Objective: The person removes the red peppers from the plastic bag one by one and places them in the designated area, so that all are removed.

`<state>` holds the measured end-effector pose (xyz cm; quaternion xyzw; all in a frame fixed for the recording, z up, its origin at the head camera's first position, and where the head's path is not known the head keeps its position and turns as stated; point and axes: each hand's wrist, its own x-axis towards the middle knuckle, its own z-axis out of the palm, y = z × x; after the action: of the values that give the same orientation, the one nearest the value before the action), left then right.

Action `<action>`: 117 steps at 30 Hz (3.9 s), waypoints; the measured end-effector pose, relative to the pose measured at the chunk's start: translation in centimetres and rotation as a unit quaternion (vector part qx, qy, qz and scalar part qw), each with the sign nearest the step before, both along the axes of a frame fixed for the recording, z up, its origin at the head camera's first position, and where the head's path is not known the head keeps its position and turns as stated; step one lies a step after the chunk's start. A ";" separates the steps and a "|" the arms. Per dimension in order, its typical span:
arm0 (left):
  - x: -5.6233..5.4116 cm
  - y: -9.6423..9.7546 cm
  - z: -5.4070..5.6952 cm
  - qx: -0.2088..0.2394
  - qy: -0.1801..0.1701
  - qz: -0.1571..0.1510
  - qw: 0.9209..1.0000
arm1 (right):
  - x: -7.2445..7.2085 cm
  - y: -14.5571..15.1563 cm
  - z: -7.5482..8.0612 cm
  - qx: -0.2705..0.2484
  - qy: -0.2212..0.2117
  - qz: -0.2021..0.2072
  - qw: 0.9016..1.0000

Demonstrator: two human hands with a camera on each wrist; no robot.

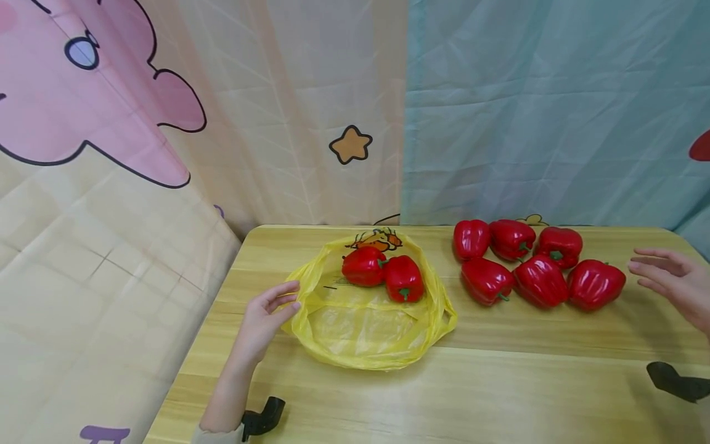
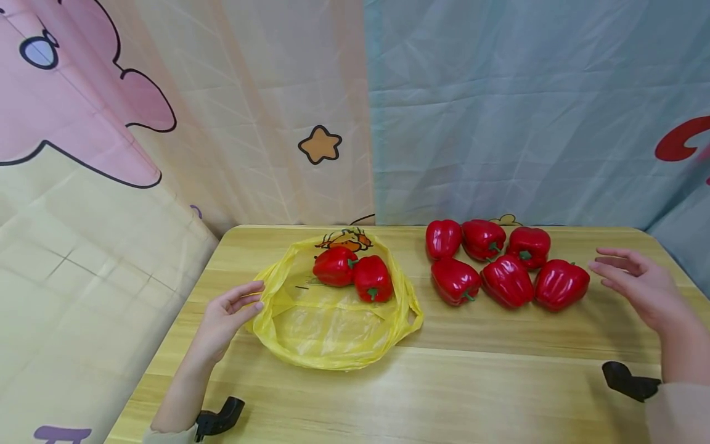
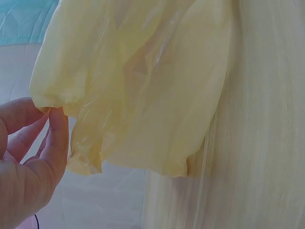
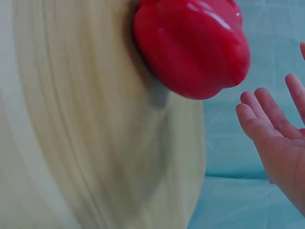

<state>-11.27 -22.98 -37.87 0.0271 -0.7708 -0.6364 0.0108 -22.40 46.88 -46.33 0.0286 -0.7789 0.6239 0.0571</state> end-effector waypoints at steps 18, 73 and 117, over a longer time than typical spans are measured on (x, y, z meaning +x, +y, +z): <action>0.0 -0.1 0.0 -0.007 0.000 -0.001 1.000 | 3.4 -11.0 10.3 0.151 0.014 -0.040 0.988; -0.3 0.8 0.0 -0.015 -0.005 -0.001 1.000 | -1.6 -37.3 14.1 0.037 -0.004 0.318 0.947; -0.4 0.6 -0.6 -0.024 0.003 -0.004 1.000 | -2.4 -43.8 7.5 0.201 0.018 0.248 0.947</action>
<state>-11.63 -22.33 -38.45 0.0218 -0.7860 -0.6178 0.0111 -24.83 3.06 -38.85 0.2433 -0.8551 0.4484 -0.0924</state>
